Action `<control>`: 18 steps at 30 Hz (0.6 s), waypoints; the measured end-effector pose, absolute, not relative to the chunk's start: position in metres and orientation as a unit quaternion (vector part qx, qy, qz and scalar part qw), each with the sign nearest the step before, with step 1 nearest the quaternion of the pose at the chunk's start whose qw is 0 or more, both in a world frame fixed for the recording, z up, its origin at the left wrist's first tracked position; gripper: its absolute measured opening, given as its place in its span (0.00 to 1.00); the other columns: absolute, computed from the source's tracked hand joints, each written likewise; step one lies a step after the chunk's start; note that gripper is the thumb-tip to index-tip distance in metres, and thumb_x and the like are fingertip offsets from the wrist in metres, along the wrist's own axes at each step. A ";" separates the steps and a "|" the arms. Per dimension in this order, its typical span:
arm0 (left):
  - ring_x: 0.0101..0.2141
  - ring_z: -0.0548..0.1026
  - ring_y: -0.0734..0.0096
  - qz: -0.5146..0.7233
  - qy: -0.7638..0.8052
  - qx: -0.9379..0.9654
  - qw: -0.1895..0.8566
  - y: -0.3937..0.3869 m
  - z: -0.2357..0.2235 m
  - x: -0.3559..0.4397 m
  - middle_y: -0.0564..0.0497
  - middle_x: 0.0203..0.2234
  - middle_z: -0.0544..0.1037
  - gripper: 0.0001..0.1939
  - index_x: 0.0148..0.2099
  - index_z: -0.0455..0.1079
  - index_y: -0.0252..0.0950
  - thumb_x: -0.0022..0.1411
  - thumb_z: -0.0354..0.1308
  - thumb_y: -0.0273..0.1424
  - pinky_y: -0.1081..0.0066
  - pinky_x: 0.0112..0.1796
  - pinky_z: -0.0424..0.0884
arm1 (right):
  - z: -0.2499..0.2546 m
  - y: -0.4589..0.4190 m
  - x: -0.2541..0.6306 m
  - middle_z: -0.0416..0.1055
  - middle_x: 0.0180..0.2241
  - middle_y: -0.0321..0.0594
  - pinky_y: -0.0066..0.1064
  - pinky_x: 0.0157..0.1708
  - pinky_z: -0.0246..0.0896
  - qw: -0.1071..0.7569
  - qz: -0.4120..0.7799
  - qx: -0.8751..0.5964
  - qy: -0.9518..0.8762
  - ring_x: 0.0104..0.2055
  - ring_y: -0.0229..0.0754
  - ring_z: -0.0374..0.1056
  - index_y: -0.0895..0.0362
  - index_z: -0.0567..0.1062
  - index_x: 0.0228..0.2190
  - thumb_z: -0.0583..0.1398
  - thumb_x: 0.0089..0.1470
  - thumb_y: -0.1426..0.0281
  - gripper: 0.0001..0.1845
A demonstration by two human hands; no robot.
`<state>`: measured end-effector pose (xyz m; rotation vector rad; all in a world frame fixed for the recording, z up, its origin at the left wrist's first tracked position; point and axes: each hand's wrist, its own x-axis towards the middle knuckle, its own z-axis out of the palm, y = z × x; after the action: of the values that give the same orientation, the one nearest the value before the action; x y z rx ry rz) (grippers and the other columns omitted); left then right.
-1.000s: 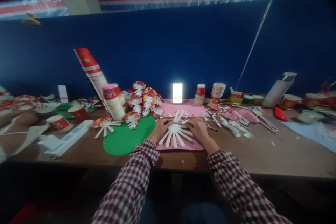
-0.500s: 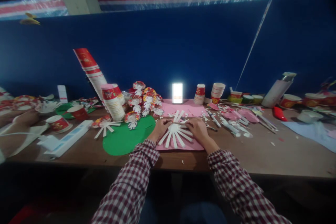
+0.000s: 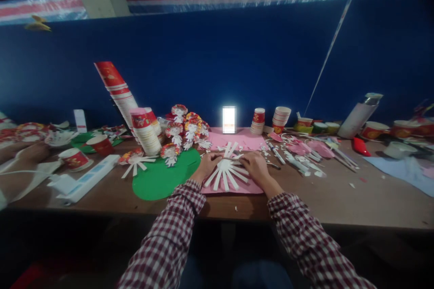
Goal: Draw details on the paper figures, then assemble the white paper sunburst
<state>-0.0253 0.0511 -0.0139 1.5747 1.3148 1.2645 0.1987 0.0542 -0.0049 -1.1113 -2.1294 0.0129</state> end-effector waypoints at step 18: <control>0.33 0.76 0.62 0.485 0.521 0.608 0.351 0.051 -0.014 -0.025 0.46 0.30 0.81 0.12 0.36 0.78 0.31 0.52 0.61 0.34 0.67 0.36 0.70 | -0.005 0.055 0.199 0.77 0.31 0.40 0.34 0.43 0.56 0.355 0.005 -0.435 -0.827 0.36 0.44 0.68 0.55 0.79 0.30 0.59 0.57 0.69 0.08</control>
<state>-0.0246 0.0514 -0.0142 1.5749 1.3480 1.2551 0.1993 0.0550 -0.0045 -1.1243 -2.1379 0.0135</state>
